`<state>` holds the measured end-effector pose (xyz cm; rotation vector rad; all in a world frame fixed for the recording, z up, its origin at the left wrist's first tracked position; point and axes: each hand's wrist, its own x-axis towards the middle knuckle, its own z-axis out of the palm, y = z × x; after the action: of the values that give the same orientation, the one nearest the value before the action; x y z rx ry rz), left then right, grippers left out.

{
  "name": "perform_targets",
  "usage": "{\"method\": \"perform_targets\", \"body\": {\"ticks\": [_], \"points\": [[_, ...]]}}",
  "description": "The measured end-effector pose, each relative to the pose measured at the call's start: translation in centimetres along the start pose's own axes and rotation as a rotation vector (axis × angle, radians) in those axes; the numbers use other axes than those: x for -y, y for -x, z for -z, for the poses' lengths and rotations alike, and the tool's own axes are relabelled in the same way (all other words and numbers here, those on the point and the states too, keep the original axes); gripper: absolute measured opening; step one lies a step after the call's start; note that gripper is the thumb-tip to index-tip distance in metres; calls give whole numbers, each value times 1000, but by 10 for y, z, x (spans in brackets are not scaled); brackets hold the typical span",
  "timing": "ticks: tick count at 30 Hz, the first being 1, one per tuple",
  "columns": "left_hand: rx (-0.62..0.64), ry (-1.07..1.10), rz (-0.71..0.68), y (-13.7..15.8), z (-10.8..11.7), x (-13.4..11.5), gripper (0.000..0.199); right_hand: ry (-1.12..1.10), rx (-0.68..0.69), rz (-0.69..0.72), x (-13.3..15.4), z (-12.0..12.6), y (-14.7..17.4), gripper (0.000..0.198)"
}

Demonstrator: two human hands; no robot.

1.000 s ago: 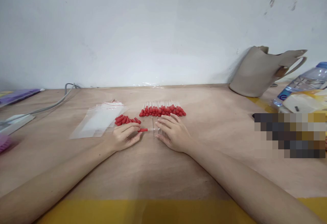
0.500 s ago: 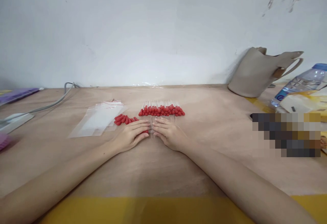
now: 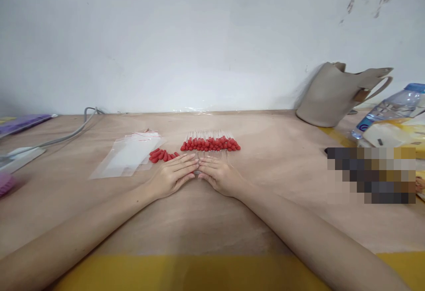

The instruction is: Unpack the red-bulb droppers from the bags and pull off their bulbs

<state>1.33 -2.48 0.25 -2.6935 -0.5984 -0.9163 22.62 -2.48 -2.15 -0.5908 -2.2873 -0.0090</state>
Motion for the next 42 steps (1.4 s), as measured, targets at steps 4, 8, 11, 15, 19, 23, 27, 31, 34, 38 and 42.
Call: {"method": "perform_targets", "body": {"ticks": [4, 8, 11, 15, 19, 23, 27, 31, 34, 38, 42], "points": [[15, -27, -40, -1, 3, -1, 21, 13, -11, 17, 2, -1, 1, 27], [50, -49, -72, -1, 7, -2, 19, 59, 0, 64, 7, 3, -1, 24], [69, -31, -74, -2, 9, -3, 19, 105, 19, 95, 10, 8, -2, 23], [83, 15, -65, -1, 11, -2, 20, 169, -3, 132, 13, 12, -3, 21], [97, 37, -54, 0, 14, -3, 20, 190, -24, 167, 14, 12, -4, 20], [93, 38, -64, 2, 13, -4, 19, 241, -38, 214, 16, 13, -2, 20], [116, 41, -40, 15, 17, 8, 20, 235, -54, 217, 8, 24, 9, 21], [77, -35, 144, 26, 31, 29, 21, 267, -142, -76, -10, 36, 17, 25], [-26, -95, 334, 23, 41, 45, 21, 368, -157, -259, -16, 34, 14, 29], [-67, -129, 631, 20, 48, 69, 29, 363, -94, -329, -13, 28, 9, 28], [67, -101, 885, 29, 50, 89, 32, 294, -121, -389, -8, 30, 10, 14]]}}
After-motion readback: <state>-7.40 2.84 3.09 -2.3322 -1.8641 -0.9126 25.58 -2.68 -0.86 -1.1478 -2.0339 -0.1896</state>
